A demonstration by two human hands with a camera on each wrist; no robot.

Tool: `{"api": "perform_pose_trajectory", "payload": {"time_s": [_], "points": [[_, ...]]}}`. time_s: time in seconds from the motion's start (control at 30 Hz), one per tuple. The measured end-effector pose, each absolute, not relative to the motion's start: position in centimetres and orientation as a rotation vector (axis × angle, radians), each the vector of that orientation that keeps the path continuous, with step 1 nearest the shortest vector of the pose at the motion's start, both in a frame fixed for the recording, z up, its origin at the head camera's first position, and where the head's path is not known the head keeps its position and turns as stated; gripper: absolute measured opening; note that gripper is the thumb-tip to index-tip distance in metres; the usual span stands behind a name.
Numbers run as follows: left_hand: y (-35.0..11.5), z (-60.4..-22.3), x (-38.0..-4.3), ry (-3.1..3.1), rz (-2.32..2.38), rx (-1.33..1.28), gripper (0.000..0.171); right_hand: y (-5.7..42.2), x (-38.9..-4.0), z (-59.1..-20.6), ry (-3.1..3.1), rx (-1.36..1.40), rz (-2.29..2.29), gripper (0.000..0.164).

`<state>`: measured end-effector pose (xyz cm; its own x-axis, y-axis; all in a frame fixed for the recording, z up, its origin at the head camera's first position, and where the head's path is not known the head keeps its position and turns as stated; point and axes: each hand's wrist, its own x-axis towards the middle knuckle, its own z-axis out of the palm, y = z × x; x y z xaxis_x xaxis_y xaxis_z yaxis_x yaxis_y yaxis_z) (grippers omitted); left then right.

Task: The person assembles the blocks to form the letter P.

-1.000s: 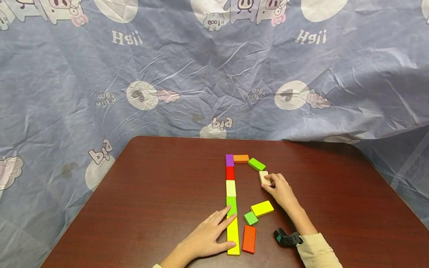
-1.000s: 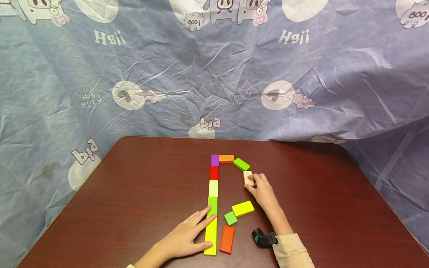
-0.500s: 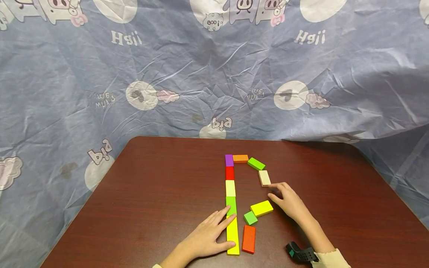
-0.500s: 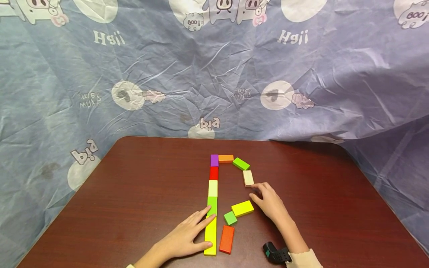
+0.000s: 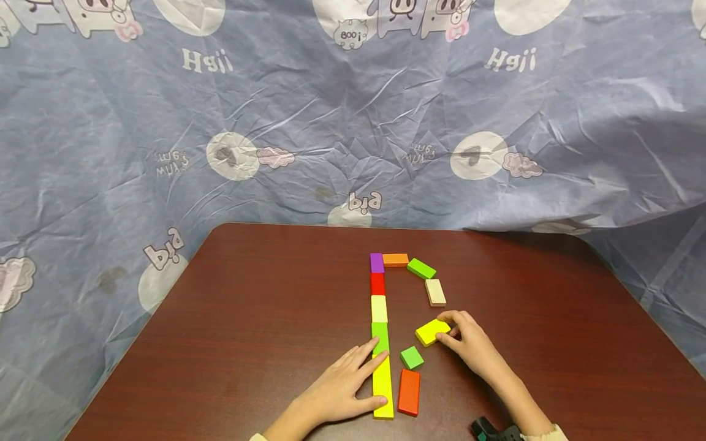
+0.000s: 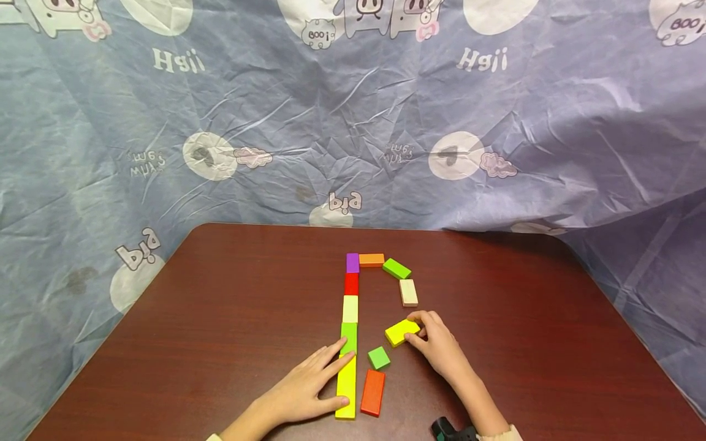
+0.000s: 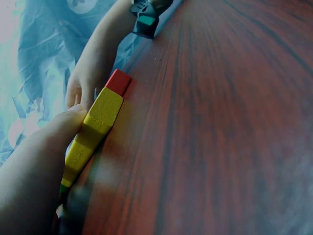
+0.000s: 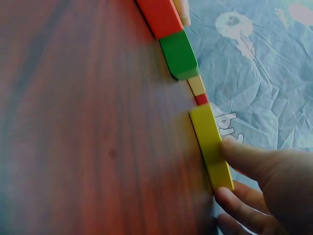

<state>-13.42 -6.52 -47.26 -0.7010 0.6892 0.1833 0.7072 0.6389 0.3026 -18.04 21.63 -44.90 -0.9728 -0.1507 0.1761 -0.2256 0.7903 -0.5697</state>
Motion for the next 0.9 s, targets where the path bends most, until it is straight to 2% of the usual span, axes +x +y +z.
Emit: {"api": "perform_pose_trajectory", "payload": {"time_s": [0.13, 0.33, 0.9], "points": [[-6.5, -47.3, -13.4, -2.789, -0.534, -1.19, 0.069, 21.4, -18.5, -45.2, -2.8, 0.306, 0.918, 0.024], [-6.5, -47.3, -13.5, -2.792, -0.539, -1.187, 0.068, 20.7, -18.4, -45.1, -2.835, 0.296, 0.908, 0.039], [-6.4, -47.3, -13.4, -2.804, -0.552, -1.187, 0.068, 20.5, -19.2, -45.3, -2.801, 0.139, 0.885, 0.04]]}}
